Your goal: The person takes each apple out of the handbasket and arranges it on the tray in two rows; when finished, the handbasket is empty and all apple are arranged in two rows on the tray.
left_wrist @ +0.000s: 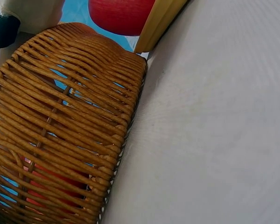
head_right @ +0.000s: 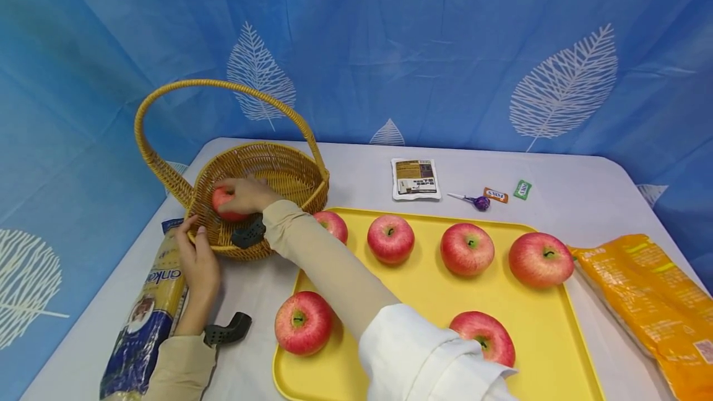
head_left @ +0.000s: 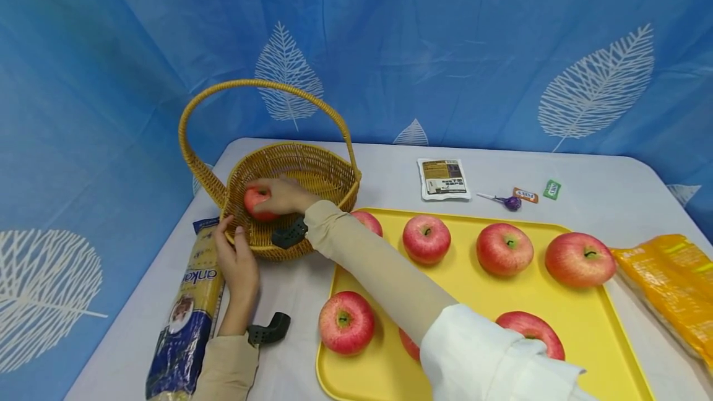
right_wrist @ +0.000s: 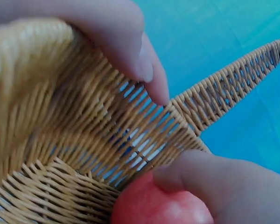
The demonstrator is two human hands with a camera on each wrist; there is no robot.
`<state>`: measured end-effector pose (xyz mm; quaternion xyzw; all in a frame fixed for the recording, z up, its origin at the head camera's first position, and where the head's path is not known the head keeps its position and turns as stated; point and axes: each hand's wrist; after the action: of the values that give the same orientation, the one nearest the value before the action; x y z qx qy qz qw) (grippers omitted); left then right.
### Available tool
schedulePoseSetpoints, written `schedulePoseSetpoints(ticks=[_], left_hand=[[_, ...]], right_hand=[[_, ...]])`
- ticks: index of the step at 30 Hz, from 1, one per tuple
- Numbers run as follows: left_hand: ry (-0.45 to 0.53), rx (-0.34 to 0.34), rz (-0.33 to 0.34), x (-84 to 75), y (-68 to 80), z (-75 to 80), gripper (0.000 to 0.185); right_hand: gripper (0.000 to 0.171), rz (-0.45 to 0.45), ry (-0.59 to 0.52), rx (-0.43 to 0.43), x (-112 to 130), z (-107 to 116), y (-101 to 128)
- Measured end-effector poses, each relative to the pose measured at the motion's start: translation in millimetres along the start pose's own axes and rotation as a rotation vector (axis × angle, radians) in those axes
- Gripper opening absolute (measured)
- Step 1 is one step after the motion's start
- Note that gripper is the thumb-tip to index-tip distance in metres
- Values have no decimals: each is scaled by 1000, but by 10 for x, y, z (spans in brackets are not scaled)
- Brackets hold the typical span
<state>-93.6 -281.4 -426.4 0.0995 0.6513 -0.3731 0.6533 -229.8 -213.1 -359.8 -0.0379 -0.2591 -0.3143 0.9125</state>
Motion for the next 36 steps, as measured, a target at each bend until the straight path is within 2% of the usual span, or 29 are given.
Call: schedulePoseSetpoints(ticks=[10,18,25,30,36], left_hand=[[-9,-12,14,2,-3,10,37],[-1,-27,2,-13,-19,-31,36],[0,-31,4,11,-17,-33,35],[8,-20,5,24,-15,-32,36],[22,-8,11,31,-2,-23,37]], right_hand=[[58,18,27,-64,77,6,42],[57,0,160,-153,306,45,176],[57,6,82,-137,304,146,309],[58,47,28,-130,175,230,414],[60,25,5,-144,11,343,574]])
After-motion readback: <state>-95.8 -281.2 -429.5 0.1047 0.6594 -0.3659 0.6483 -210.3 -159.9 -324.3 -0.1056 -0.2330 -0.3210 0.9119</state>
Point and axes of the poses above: each hand's wrist, its own y-axis away from the middle knuckle, its own z-axis out of the back of the hand, x = y × z, and after that the axes turned 7 degrees about y, right-handed
